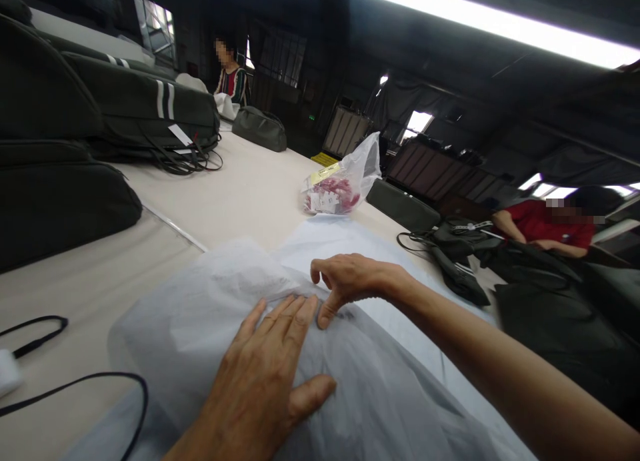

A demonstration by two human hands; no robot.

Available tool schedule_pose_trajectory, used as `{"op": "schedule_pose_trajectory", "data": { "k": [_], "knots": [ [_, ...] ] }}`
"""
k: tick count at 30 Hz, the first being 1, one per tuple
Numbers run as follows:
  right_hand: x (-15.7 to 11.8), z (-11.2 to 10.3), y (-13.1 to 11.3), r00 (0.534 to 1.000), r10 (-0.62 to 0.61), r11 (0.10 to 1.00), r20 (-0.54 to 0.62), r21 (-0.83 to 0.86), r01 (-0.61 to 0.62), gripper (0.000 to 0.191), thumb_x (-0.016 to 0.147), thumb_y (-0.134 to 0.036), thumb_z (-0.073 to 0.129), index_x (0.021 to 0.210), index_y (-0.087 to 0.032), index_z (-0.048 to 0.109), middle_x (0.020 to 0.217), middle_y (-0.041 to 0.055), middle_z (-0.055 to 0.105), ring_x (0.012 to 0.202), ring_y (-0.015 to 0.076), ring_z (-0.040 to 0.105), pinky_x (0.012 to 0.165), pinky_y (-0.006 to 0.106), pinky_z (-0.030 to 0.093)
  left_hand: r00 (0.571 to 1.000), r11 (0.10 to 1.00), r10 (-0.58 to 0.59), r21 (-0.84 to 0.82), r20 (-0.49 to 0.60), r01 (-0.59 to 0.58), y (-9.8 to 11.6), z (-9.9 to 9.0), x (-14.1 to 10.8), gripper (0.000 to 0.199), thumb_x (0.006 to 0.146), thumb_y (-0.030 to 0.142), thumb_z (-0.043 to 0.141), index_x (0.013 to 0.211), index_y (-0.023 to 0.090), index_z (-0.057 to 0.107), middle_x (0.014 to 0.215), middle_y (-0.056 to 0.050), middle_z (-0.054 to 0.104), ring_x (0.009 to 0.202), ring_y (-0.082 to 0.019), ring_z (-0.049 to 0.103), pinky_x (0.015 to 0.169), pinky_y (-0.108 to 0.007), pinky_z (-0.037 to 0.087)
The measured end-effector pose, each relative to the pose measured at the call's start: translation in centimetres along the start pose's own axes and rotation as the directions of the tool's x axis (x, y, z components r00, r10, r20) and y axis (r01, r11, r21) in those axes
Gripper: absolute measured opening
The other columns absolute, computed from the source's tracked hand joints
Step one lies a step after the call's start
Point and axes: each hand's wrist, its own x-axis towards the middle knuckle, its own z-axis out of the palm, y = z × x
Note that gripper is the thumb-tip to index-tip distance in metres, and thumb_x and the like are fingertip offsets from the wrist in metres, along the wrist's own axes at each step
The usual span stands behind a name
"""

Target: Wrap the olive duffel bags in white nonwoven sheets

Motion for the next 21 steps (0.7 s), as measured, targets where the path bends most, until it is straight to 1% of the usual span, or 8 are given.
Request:
{"op": "schedule_pose_trajectory", "data": {
  "k": [3, 7, 9, 12, 14, 17, 19, 21],
  "knots": [
    [1.0, 1.1, 2.3, 0.993, -0.075, 0.951, 0.089, 0.305, 0.044, 0.093, 0.051, -0.062, 0.085, 0.13, -0.024, 0.055, 0.116, 0.0066, 0.064, 0.101, 0.0255, 0.062, 0.084, 0.034, 0.048, 1.0, 1.0, 0.005, 0.007, 0.007, -0.005, -0.1, 0.0, -0.1, 0.077, 0.081, 0.057, 0.063, 0.142, 0.019, 0.038, 0.133, -0.012, 0.063, 0.12, -0.029, 0.06, 0.111, -0.046, 0.038],
    [2.3, 4.1, 6.3, 0.963, -0.193, 0.771, 0.186, 0.637, 0.031, 0.102, 0.06, -0.065, 0.08, 0.144, -0.021, 0.042, 0.144, 0.0132, 0.048, 0.129, 0.0287, 0.047, 0.102, 0.038, 0.043, 1.0, 1.0, 0.002, -0.004, 0.01, -0.002, -0.3, 0.0, -0.1, 0.079, 0.081, 0.06, 0.061, 0.145, 0.021, 0.036, 0.135, -0.012, 0.062, 0.121, -0.029, 0.06, 0.111, -0.045, 0.038],
    [2.4, 5.5, 8.3, 0.967, -0.143, 0.739, 0.209, 0.672, -0.036, 0.104, 0.062, -0.065, 0.079, 0.146, -0.02, 0.039, 0.149, 0.0154, 0.043, 0.133, 0.0293, 0.045, 0.106, 0.04, 0.041, 1.0, 1.0, 0.01, -0.002, 0.0, -0.01, -0.3, -0.1, 0.0, 0.079, 0.081, 0.06, 0.06, 0.145, 0.021, 0.036, 0.134, -0.011, 0.062, 0.12, -0.029, 0.06, 0.111, -0.044, 0.038],
    [1.6, 6.5, 10.2, 0.973, 0.098, 0.78, 0.207, 0.592, -0.205, 0.102, 0.061, -0.062, 0.081, 0.144, -0.015, 0.043, 0.145, 0.0202, 0.046, 0.128, 0.0321, 0.049, 0.107, 0.045, 0.04, 0.999, 0.999, 0.03, 0.017, -0.021, -0.03, -0.3, -0.3, 0.0, 0.078, 0.081, 0.058, 0.061, 0.144, 0.02, 0.038, 0.133, -0.011, 0.063, 0.118, -0.028, 0.062, 0.11, -0.043, 0.04],
    [0.6, 6.2, 10.4, 0.977, 0.184, 0.75, 0.105, 0.628, -0.209, 0.091, 0.07, -0.065, 0.074, 0.142, -0.016, 0.046, 0.144, 0.0192, 0.048, 0.127, 0.0314, 0.05, 0.108, 0.046, 0.038, 0.998, 0.998, 0.048, 0.031, -0.032, -0.047, -0.3, -0.3, 0.0, 0.077, 0.08, 0.057, 0.062, 0.142, 0.018, 0.039, 0.132, -0.011, 0.064, 0.116, -0.028, 0.063, 0.109, -0.043, 0.042],
    [-0.6, 5.7, 8.7, 0.997, 0.062, 0.625, -0.041, 0.781, -0.007, 0.076, 0.085, -0.066, 0.056, 0.145, -0.023, 0.041, 0.149, 0.0125, 0.045, 0.133, 0.0272, 0.045, 0.109, 0.044, 0.036, 0.999, 0.998, 0.038, 0.058, -0.006, -0.037, -0.3, -0.4, 0.1, 0.076, 0.08, 0.054, 0.063, 0.142, 0.018, 0.038, 0.133, -0.011, 0.063, 0.118, -0.028, 0.062, 0.106, -0.043, 0.045],
    [-0.9, 5.9, 6.7, 1.0, 0.006, 0.596, -0.03, 0.803, 0.021, 0.075, 0.085, -0.065, 0.057, 0.144, -0.021, 0.043, 0.148, 0.0124, 0.046, 0.134, 0.0282, 0.044, 0.11, 0.044, 0.035, 0.999, 0.995, 0.03, 0.092, 0.024, -0.032, -0.3, -0.5, 0.2, 0.078, 0.079, 0.053, 0.064, 0.142, 0.017, 0.037, 0.134, -0.011, 0.063, 0.118, -0.029, 0.062, 0.103, -0.046, 0.048],
    [-0.7, 6.6, 4.5, 0.997, -0.042, 0.624, 0.071, 0.781, -0.029, 0.08, 0.079, -0.063, 0.068, 0.14, -0.015, 0.049, 0.145, 0.016, 0.049, 0.133, 0.0322, 0.045, 0.111, 0.046, 0.033, 0.998, 0.99, 0.019, 0.139, 0.063, -0.028, -0.3, -0.6, 0.5, 0.081, 0.077, 0.053, 0.065, 0.142, 0.016, 0.034, 0.133, -0.011, 0.063, 0.118, -0.03, 0.062, 0.098, -0.05, 0.051]
  ]
}}
